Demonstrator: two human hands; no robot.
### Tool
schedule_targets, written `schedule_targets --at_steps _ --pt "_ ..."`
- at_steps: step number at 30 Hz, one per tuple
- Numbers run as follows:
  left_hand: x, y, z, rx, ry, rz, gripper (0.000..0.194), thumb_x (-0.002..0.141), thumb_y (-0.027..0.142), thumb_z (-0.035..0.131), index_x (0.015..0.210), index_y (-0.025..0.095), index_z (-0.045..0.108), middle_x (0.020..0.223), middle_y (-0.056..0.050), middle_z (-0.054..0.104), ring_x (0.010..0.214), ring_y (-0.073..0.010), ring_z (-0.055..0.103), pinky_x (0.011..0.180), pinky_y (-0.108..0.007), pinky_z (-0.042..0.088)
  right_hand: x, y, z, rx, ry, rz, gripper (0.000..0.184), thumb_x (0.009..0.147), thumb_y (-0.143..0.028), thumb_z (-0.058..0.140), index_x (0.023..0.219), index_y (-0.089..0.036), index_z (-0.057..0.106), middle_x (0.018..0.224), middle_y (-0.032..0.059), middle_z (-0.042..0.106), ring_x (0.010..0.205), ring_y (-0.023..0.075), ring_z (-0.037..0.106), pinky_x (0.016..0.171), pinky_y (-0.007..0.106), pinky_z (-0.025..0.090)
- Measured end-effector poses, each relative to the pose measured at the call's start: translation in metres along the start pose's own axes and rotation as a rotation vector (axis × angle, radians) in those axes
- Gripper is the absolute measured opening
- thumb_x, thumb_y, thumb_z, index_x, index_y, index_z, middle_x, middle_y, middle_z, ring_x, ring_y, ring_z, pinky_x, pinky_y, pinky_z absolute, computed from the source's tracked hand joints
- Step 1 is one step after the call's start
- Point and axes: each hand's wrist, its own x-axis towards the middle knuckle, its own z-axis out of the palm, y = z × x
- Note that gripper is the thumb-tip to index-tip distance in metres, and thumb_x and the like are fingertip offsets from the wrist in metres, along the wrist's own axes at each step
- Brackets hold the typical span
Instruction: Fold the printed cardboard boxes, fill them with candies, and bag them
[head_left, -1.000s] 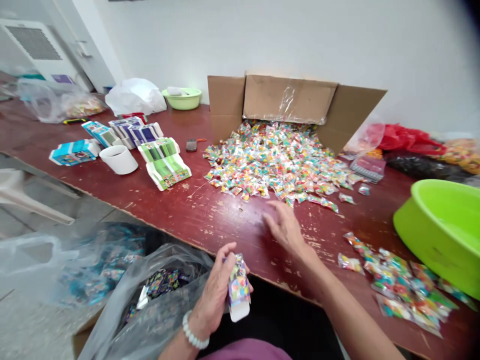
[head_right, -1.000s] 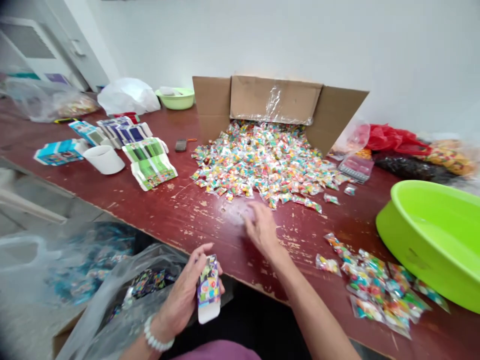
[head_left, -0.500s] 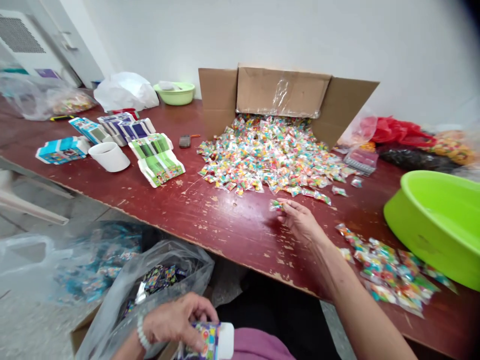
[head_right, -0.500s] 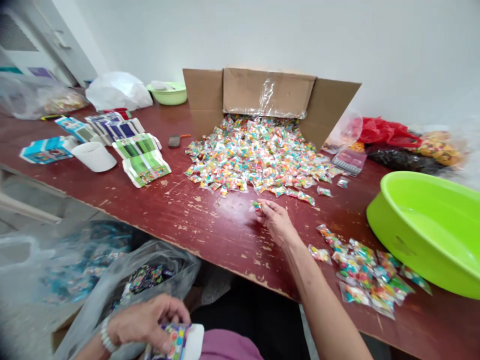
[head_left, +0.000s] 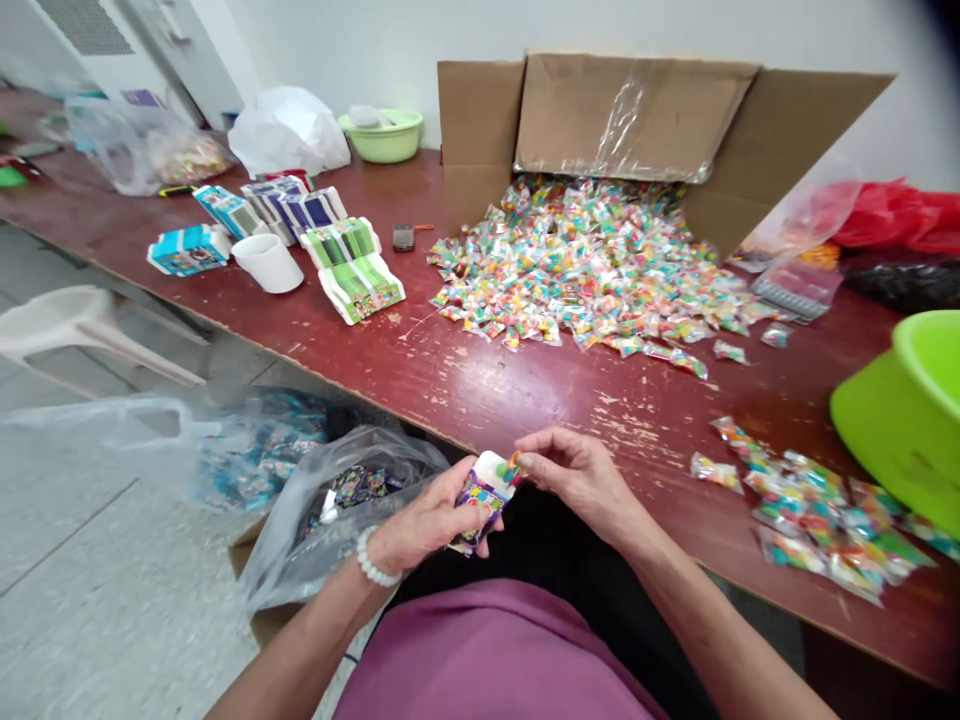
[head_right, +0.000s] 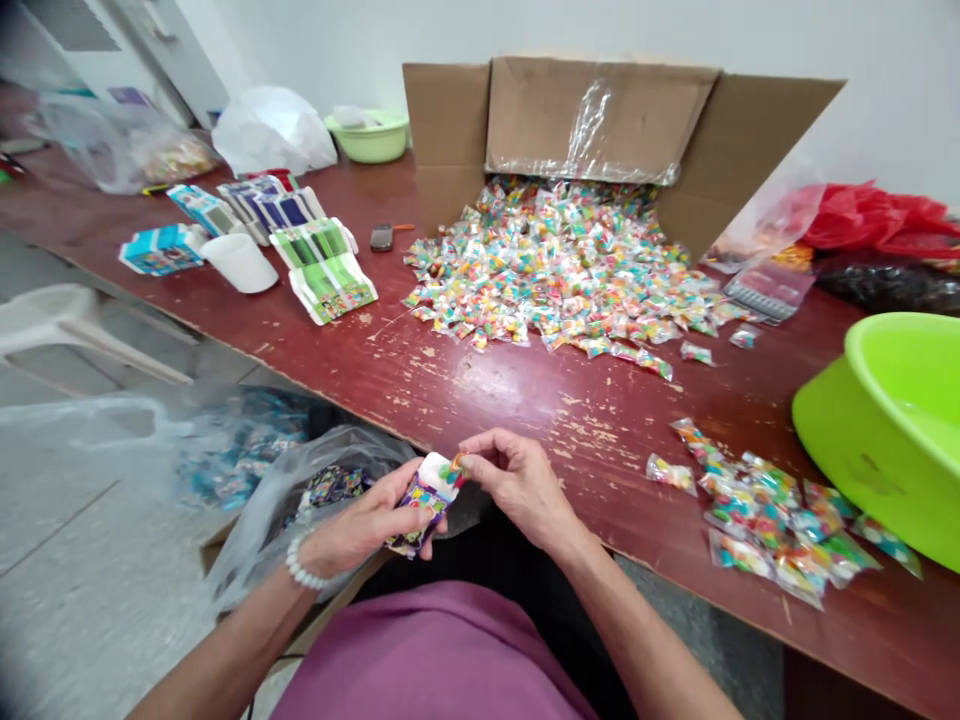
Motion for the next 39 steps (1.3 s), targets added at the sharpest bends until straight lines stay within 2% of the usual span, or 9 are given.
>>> schedule_targets --at_steps 3,6,10,13,18,25,30,34,39 --pt "0.003 -0.005 0.006 -0.005 0.038 0.02 0.031 0.083 0.027 0.065 0.11 0.02 0.052 0.087 -0.002 0.065 0.059 -0.0105 0.06 0.055 -0.021 0.046 -0.004 0.001 0.005 -0.146 -0.046 -0.069 0.024 0.074 -0.041 0.08 0.082 -0.019 0.074 0.077 0.0027 0.071 0.068 0.0162 0.063 0.064 0.028 0.048" --pt "0.008 -0.013 0.009 -0.143 0.116 0.02 0.033 0.088 0.046 0.058 0.105 0.019 0.054 0.078 -0.003 0.066 0.052 -0.0123 0.06 0.048 -0.021 0.044 -0.008 -0.001 0.009 -0.184 -0.057 -0.139 0.025 0.081 -0.044 0.073 0.078 -0.02 0.074 0.079 0.0028 0.069 0.075 0.0173 0.062 0.07 0.029 0.048" --pt "0.012 -0.02 0.009 -0.327 0.221 0.004 0.061 0.09 0.069 0.038 0.101 0.013 0.06 0.07 -0.008 0.068 0.047 -0.0154 0.061 0.045 -0.024 0.046 -0.01 0.001 0.012 -0.026 -0.02 -0.029 0.031 0.087 -0.048 0.067 0.105 -0.024 0.074 0.09 0.002 0.068 0.081 0.0145 0.06 0.069 0.025 0.046" --pt "0.012 -0.019 0.012 -0.345 0.233 0.038 0.055 0.09 0.064 0.045 0.097 0.012 0.062 0.07 -0.009 0.069 0.047 -0.0153 0.062 0.045 -0.023 0.047 -0.01 0.005 0.014 0.122 -0.053 0.112 0.041 0.077 -0.044 0.079 0.111 -0.023 0.07 0.089 0.0007 0.067 0.071 0.0111 0.058 0.059 0.02 0.043" --pt "0.009 -0.017 0.023 -0.291 0.264 0.142 0.038 0.089 0.052 0.055 0.101 0.016 0.058 0.065 -0.004 0.067 0.044 -0.0145 0.059 0.041 -0.022 0.047 -0.013 0.008 0.025 0.181 -0.211 0.101 0.039 0.076 -0.042 0.08 0.106 -0.021 0.068 0.084 0.0007 0.069 0.061 0.0118 0.061 0.057 0.024 0.049" --pt "0.015 -0.02 0.024 -0.464 0.197 0.169 0.038 0.093 0.057 0.048 0.099 0.019 0.053 0.067 -0.003 0.068 0.044 -0.0152 0.062 0.039 -0.022 0.048 -0.012 0.02 0.031 0.022 0.006 -0.235 0.018 0.084 -0.037 0.074 0.079 -0.02 0.07 0.093 0.0038 0.07 0.055 0.0117 0.061 0.052 0.027 0.051" --pt "0.02 -0.019 0.017 -0.657 0.142 0.044 0.04 0.093 0.058 0.045 0.096 0.02 0.056 0.061 -0.002 0.066 0.039 -0.0177 0.061 0.034 -0.025 0.049 -0.013 0.017 0.024 -0.374 -0.067 -0.551 0.015 0.092 -0.031 0.063 0.087 -0.023 0.074 0.087 0.0064 0.075 0.084 0.0219 0.07 0.078 0.035 0.054" --pt "0.022 -0.02 0.019 -0.579 0.249 0.082 0.029 0.093 0.047 0.049 0.097 0.02 0.058 0.062 0.0 0.065 0.04 -0.0161 0.061 0.035 -0.022 0.046 -0.011 0.013 0.028 -0.316 -0.059 -0.283 0.015 0.088 -0.035 0.068 0.086 -0.02 0.07 0.069 0.0024 0.071 0.059 0.0168 0.067 0.06 0.029 0.053" --pt "0.02 -0.021 0.02 -0.439 0.301 0.085 0.06 0.093 0.065 0.039 0.121 0.017 0.061 0.064 -0.004 0.067 0.041 -0.0141 0.06 0.037 -0.02 0.044 -0.004 0.009 0.034 0.051 -0.129 -0.019 0.024 0.08 -0.038 0.075 0.074 -0.019 0.061 0.065 -0.0006 0.069 0.046 0.0131 0.061 0.049 0.026 0.052"
